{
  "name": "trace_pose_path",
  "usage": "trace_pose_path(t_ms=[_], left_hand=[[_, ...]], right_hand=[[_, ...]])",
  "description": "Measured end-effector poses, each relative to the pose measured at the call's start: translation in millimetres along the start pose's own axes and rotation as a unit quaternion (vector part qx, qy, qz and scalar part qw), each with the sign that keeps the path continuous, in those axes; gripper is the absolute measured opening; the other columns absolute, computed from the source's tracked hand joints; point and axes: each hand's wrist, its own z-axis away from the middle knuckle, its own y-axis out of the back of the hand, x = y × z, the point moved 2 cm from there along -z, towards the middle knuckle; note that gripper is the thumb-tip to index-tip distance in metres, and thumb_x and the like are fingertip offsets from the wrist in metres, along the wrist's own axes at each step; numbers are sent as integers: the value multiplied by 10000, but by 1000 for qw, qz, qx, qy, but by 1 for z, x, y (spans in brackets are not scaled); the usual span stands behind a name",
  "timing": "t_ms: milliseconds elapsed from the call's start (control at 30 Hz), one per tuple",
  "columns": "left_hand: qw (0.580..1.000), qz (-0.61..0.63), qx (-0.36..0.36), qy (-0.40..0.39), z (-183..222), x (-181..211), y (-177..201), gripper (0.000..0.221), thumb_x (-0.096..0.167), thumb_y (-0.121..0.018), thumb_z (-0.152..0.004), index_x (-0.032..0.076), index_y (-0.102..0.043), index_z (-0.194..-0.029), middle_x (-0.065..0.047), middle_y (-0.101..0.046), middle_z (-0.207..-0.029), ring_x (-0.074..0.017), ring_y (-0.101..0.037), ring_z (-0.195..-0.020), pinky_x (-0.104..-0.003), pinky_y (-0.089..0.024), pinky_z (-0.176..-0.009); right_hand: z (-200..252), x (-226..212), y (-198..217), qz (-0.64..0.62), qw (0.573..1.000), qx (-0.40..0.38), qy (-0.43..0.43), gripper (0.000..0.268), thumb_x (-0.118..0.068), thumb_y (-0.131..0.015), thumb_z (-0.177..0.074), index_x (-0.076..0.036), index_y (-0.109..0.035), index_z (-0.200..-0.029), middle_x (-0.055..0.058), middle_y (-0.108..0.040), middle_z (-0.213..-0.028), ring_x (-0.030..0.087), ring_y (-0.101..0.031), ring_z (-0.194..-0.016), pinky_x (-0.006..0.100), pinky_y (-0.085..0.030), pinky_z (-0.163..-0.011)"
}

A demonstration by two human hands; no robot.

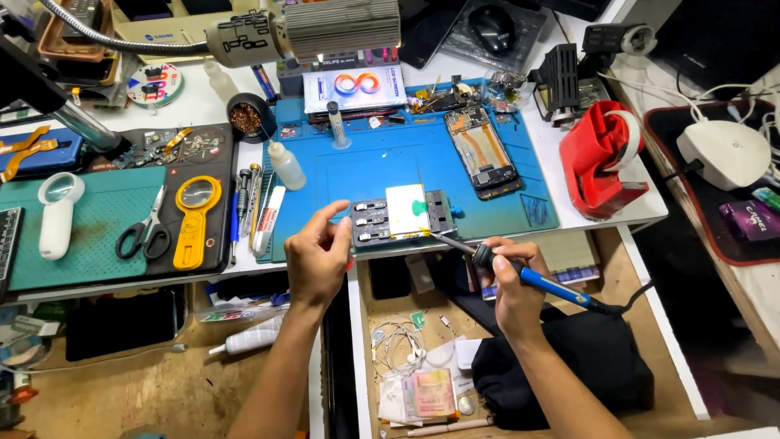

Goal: Soldering components on a mobile phone circuit board at a repair station

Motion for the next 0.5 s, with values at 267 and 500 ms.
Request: trace_pose_path(t_ms=[267,500], left_hand=[[977,151,-28,149,-6,-6,5,133,147,-749,-933,114,-821,-1040,-114,-723,-613,-125,-711,-629,-281,-584,-629],[971,168,-15,168,-12,-1,11,156,133,-762,-928,98,-815,-1070,-123,-707,-632,-127,-649,-569,-301,-589,-517]], right_hand=[[-2,7,6,-2,1000,-3,2,147,-119,-663,-944,-11,-564,-953,242,-686,-1017,143,-495,-448,274,-422,-472],[-1,7,7,0,1000,-6,2,145,-121,-658,-953,-11,-562,-959,242,-685,-1026,141,-506,-453,278,-435,-474]])
